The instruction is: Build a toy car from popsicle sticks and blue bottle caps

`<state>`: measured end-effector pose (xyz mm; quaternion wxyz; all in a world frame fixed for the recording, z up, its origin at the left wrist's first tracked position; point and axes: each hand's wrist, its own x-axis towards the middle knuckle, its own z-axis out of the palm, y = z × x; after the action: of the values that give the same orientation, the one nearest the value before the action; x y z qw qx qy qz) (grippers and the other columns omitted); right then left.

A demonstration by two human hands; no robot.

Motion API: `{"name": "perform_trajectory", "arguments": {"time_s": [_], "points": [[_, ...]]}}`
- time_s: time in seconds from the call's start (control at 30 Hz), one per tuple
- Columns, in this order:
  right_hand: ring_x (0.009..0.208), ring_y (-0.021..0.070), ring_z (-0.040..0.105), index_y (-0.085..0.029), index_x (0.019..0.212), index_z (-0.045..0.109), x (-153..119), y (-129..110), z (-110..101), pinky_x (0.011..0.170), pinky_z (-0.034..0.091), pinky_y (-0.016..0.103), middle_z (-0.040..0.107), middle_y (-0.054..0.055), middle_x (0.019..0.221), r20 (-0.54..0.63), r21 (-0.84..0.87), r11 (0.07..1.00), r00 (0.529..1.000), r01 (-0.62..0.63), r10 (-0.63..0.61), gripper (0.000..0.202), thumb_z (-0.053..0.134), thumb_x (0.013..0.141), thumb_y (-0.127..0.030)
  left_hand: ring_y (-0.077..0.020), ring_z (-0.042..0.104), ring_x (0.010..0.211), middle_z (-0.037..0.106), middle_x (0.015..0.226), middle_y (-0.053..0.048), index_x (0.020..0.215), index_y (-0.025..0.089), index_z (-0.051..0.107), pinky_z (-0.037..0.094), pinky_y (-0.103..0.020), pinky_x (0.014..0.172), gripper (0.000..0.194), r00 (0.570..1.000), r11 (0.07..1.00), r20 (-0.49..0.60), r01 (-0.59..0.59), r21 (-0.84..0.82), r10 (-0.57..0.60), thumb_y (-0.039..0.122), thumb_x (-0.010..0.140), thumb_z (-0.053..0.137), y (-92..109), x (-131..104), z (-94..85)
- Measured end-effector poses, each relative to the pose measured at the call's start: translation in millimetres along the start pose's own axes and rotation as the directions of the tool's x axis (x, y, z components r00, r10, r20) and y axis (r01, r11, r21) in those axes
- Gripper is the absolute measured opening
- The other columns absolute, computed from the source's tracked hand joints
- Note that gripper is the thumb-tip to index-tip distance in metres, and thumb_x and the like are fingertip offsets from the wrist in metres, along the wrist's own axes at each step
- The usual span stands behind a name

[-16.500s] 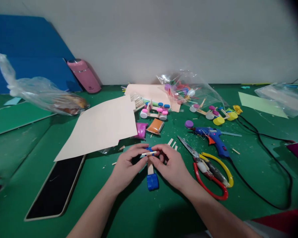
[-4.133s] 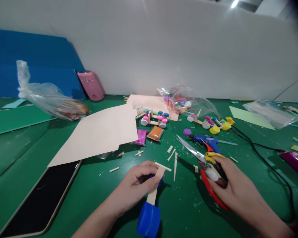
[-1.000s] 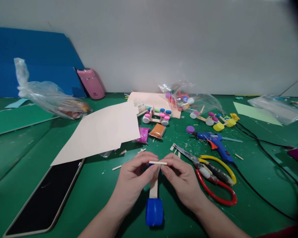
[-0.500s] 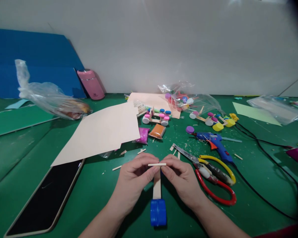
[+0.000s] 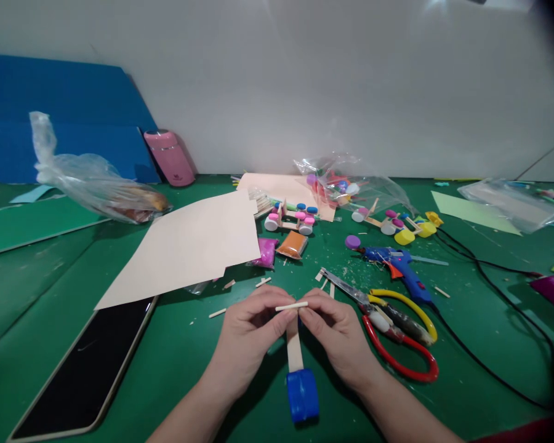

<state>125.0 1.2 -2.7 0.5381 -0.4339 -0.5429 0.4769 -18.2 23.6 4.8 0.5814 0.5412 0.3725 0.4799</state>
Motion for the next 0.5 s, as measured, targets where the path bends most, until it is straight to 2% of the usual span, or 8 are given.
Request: {"name": "perform_trajectory", "arguments": {"time_s": [0.3,0.5], "points": [[0.07,0.0135,0.051,-0.021,0.084,0.068,-0.3,1.0,0.7,0.064,0.041,0.025,0.055,0.001,0.075,0.003,0.031,0.999,0.999,-0.036,0.036,0.015,0.053,0.08,-0.022,-0.0158,0.056,0.082,0.061,0.079,-0.003,0.075,0.018,0.067,0.045,-0.026,0.073,0.009,0.995,0.985,-0.04,-0.088,0.148,0.095,0.012,0.07,0.063,0.2,1.4,2.6],[0.071,0.0128,0.055,-0.022,0.086,0.066,-2.7,6.2,0.5,0.063,0.043,0.023,0.059,0.0,0.08,-0.038,0.106,0.985,0.99,-0.134,0.139,0.013,0.058,0.077,-0.025,-0.0163,0.057,0.083,0.058,0.088,-0.004,0.087,0.017,0.062,0.046,-0.029,0.075,0.016,0.997,0.967,-0.002,-0.078,0.242,0.08,0.014,0.072,0.06,-4.7,0.6,3.4]]}}
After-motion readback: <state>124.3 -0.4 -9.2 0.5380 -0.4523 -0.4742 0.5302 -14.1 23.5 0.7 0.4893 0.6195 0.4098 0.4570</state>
